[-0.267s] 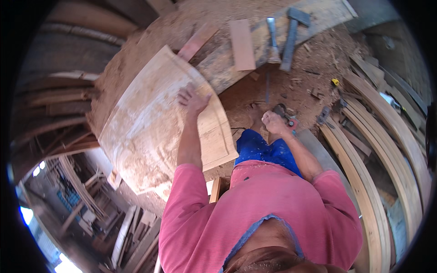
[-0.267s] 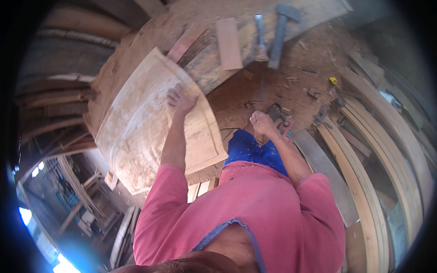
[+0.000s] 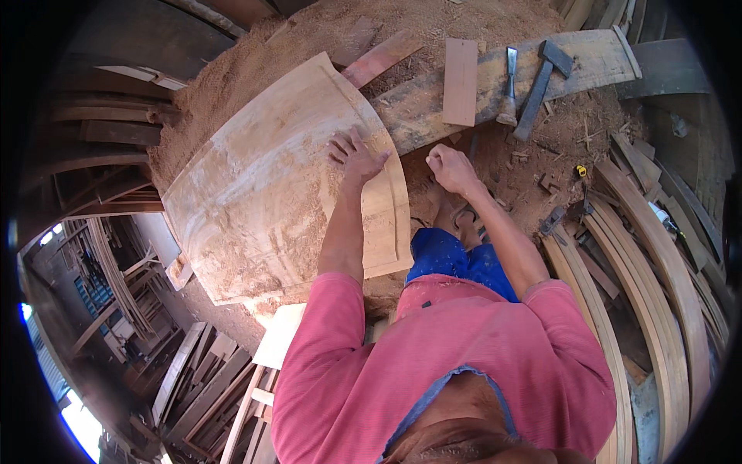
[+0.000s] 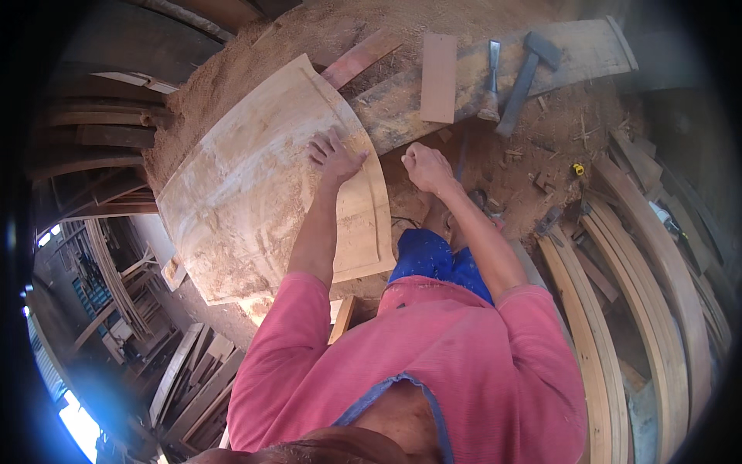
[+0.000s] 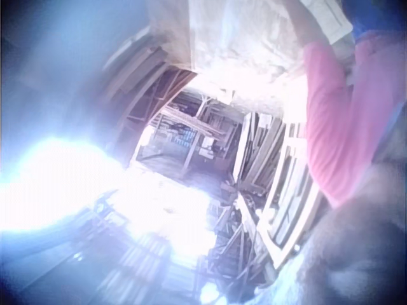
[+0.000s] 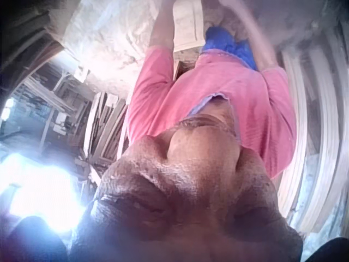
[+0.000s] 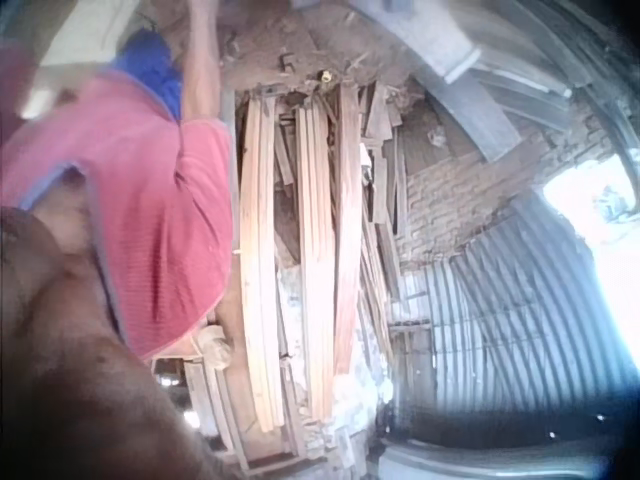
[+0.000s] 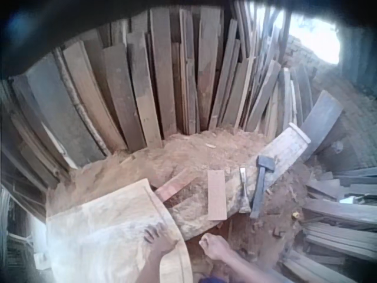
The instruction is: The person uses a hammer and a small block of wood to shape the curved edge of a large wooden board. They repeatedly tap along the edge, flip the board over, and continue shaping the other side before placing it down.
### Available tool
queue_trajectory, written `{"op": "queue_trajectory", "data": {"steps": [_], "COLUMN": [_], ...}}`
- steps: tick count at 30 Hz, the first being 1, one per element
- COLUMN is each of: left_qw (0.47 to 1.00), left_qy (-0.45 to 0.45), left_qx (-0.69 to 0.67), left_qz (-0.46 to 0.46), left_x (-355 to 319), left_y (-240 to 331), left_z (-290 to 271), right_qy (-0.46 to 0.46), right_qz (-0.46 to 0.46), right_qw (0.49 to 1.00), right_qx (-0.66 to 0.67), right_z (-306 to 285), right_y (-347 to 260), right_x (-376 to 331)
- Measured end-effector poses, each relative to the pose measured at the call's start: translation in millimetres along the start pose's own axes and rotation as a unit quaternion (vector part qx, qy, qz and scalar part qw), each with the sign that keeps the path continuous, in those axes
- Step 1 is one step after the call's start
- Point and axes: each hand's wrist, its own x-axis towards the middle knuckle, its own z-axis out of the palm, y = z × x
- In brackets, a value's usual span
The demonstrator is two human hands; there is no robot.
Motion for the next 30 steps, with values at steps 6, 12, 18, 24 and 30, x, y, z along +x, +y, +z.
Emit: {"op": "queue_trajectory", "data": {"steps": [6,12,18,24,30], "left_qw": [1.0,1.0,0.999,0.998,0.999], "left_qy": [-0.011,-0.01,-0.023,0.001,0.022], "left_qx": [0.002,-0.014,-0.038,-0.057,-0.044], "left_qz": [-0.02,-0.006,-0.014,-0.012,-0.015], "left_x": [-5,-6,-7,-6,-6], "left_y": [12,8,6,6,11], "left_z": [-10,-15,-21,-17,-18], "right_qy": [0.094,0.097,0.059,0.036,-0.075], "right_qz": [-0.047,-0.053,-0.158,-0.09,-0.126], "right_qw": [0.969,0.97,0.97,0.959,0.943], "right_qx": [-0.224,-0.217,-0.173,-0.267,-0.298], "right_z": [15,35,31,40,7], "right_y": [-49,-47,-41,-54,-49], "right_x": [89,158,180,180,181]}}
